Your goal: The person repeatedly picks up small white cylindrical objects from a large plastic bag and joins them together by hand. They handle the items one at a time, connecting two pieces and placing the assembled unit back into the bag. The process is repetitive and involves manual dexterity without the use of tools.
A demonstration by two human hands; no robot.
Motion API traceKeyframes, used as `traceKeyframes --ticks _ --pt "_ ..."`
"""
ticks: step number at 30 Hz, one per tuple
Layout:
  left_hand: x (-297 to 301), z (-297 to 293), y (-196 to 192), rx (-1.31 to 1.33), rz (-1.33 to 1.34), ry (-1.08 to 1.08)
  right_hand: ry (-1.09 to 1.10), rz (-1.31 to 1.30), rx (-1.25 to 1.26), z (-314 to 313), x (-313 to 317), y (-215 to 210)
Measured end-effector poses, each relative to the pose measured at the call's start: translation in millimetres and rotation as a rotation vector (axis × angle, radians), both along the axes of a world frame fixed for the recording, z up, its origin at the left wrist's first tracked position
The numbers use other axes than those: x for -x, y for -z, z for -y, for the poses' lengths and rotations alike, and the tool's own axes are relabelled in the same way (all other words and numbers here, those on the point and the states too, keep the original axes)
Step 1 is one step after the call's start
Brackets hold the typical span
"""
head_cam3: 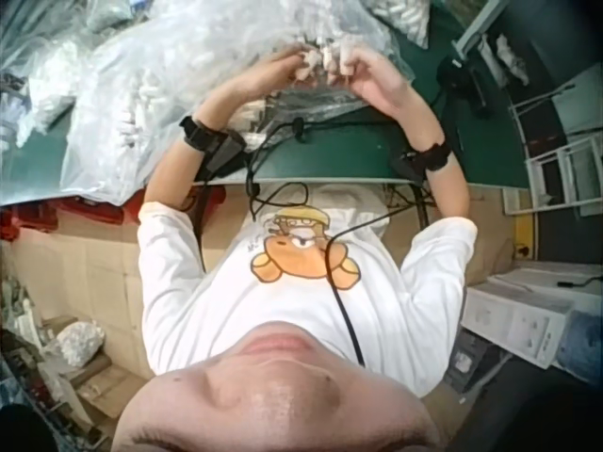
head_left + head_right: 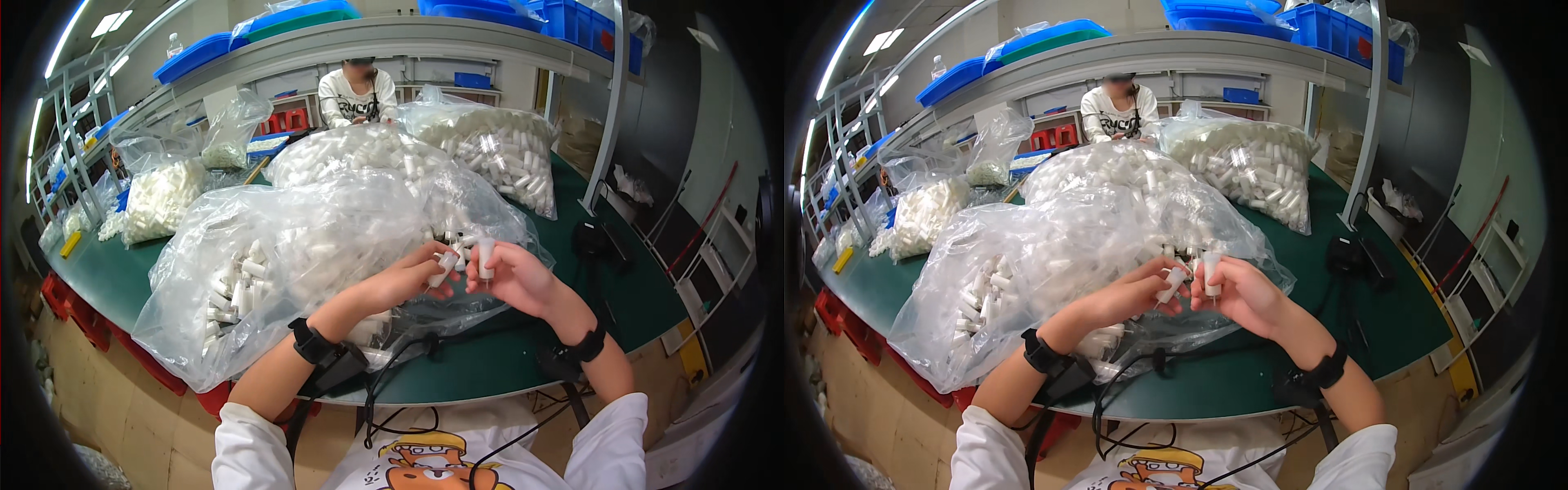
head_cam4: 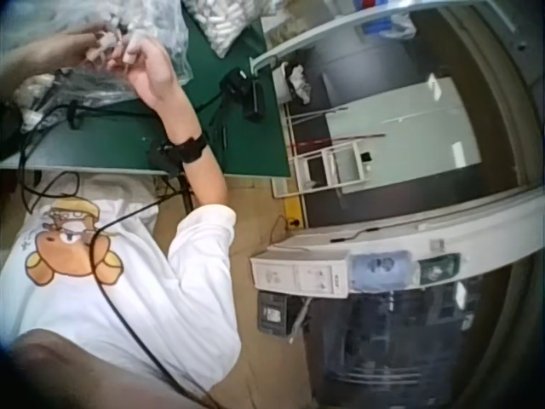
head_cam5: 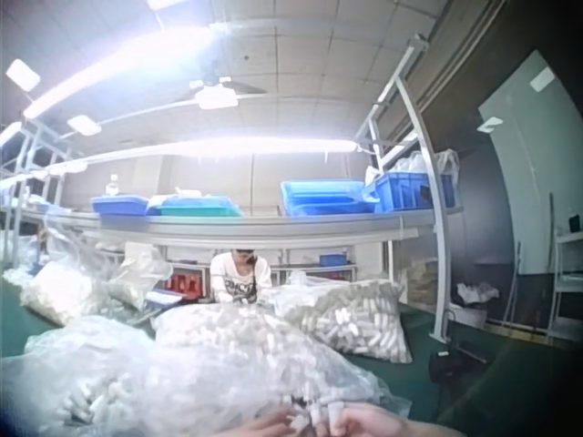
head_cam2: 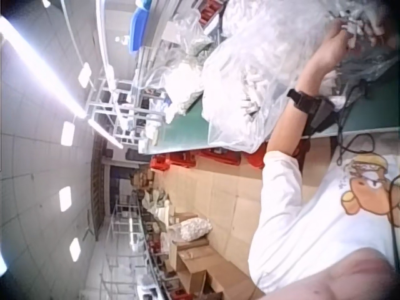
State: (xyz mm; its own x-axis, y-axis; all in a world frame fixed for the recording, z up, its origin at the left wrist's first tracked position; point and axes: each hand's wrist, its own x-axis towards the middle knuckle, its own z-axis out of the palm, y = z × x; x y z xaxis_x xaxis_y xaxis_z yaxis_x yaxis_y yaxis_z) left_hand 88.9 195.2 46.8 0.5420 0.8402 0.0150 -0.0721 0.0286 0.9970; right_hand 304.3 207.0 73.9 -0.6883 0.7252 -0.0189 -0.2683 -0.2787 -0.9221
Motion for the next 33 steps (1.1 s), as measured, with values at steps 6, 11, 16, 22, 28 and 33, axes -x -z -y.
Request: traceKeyframes --ticks 6,11,16,22,28,33 --pt "2 -3 -2 0.082 0.181 0.12 -0.047 -0.018 0.197 40 -10 -5" --pt "-2 2 -12 0.075 0.093 0.082 -0.135 -0.191 0.27 31 9 4" --pt "3 -4 -6 0.049 0.092 -0.072 -0.13 -0.189 0.339 -5 32 5" --pt "4 -4 -5 0.18 0.165 -0.167 -0.292 -0.19 0.276 -24 25 20" --pt "2 -2 -5 0.137 0.197 -0.128 -0.2 -0.144 0.267 -26 21 30" --pt "-4 7 -12 0.113 0.167 -0.137 -0.161 -0.131 0.234 -26 17 31"
